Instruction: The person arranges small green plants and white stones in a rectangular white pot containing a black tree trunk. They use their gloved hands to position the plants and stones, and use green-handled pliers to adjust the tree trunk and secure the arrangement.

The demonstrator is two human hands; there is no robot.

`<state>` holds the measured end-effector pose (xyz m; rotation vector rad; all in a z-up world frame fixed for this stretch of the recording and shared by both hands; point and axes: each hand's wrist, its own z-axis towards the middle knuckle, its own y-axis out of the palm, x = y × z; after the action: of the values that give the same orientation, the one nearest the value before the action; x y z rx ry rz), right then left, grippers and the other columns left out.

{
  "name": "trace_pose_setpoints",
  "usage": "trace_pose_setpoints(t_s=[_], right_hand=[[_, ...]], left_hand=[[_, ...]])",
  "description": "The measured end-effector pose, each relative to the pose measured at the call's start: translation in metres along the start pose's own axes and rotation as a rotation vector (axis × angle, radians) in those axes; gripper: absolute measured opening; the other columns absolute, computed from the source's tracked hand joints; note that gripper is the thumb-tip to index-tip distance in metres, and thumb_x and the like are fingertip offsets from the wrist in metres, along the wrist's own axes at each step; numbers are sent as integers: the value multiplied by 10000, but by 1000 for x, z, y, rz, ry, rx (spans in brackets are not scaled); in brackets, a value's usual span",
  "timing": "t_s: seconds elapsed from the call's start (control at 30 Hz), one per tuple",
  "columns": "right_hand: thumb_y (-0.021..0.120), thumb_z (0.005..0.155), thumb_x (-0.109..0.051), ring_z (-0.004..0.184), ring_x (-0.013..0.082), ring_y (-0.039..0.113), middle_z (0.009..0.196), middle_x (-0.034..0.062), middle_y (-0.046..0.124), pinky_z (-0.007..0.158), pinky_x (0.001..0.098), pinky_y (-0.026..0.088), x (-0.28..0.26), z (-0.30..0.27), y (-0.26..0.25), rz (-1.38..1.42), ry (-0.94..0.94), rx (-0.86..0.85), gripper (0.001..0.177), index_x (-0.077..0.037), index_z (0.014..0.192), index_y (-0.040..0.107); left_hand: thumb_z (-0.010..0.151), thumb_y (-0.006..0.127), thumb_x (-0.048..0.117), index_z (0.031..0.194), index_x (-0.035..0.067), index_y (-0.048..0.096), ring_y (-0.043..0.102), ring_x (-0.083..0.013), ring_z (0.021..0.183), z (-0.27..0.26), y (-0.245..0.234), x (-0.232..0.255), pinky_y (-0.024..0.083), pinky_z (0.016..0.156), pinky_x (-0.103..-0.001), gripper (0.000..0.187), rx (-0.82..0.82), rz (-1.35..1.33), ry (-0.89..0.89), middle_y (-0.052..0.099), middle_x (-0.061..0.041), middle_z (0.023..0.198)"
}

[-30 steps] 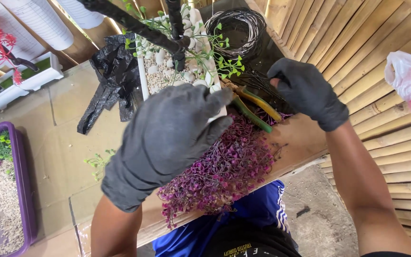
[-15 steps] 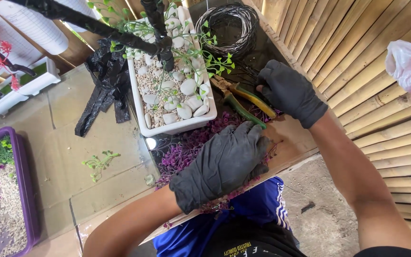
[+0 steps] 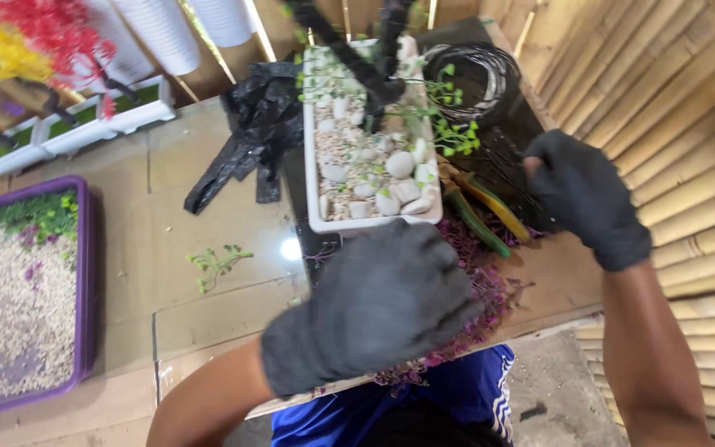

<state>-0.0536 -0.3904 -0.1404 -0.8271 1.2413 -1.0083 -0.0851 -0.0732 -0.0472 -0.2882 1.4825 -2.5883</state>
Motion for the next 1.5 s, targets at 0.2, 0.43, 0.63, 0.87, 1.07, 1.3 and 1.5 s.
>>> trace_pose_setpoints(t_s=[0.2, 0.43, 0.63, 0.87, 1.07, 1.3, 1.5], right_hand=[[719, 1149, 31, 946, 167, 635, 1084, 81, 685, 878, 312, 486, -27, -10, -29, 299, -127, 298, 148, -21, 1251, 626], [609, 1266, 101, 963, 157, 584, 1045, 68, 634, 926, 302, 486, -102, 5, -28, 479, -248, 364, 159, 8, 1180, 705], [601, 1244, -142, 1094, 255, 666, 1210, 181, 698, 963, 342, 533, -129, -6, -28, 459, -262, 351, 238, 82, 1261, 678], [684, 1042, -191, 1014, 234, 640, 1127, 156, 654, 914, 328, 500, -161, -35, -33, 440, -285, 275, 320, 52, 1249, 665], [686, 959, -202, 985, 233, 697, 1107, 156, 705, 891, 332, 547, -179, -40, -39, 373, -430, 160, 331, 19, 1204, 696], [733, 966, -96, 1028, 281, 716, 1157, 193, 707, 923, 360, 587, -182, -31, -31, 282, -650, 164, 322, 30, 1255, 671], [731, 1010, -129, 954, 325, 664, 1129, 184, 719, 920, 435, 492, -185, -20, -21, 59, -667, 233, 300, 20, 1267, 689]], left_hand=[[1026, 599, 119, 847, 80, 626, 600, -180, 678, -37, -73, -75, 536, 711, -382, 185, 291, -101, -346, 648, -44, 759], [1052, 523, 320, 1302, 0, 628, 729, -240, 882, -39, -8, -140, 609, 803, -405, 419, 249, -285, -544, 738, -175, 1159], [1005, 620, 498, 1218, 116, 584, 523, -152, 630, -18, 26, -141, 462, 513, -310, 439, 358, 26, -523, 576, -9, 781], [936, 677, 293, 896, 116, 703, 644, -299, 655, 0, 53, -142, 530, 528, -467, 183, 450, 179, -578, 653, -80, 732], [916, 660, 227, 893, 121, 635, 609, -312, 643, 1, 48, -134, 487, 493, -486, 111, 466, 126, -574, 618, -79, 737], [912, 801, 314, 1075, 114, 553, 619, -181, 598, 5, 39, -133, 545, 501, -351, 357, 423, 89, -670, 649, -20, 735], [983, 561, 224, 929, 100, 677, 610, -330, 624, 1, 54, -141, 463, 483, -487, 179, 539, 157, -605, 647, -94, 691]])
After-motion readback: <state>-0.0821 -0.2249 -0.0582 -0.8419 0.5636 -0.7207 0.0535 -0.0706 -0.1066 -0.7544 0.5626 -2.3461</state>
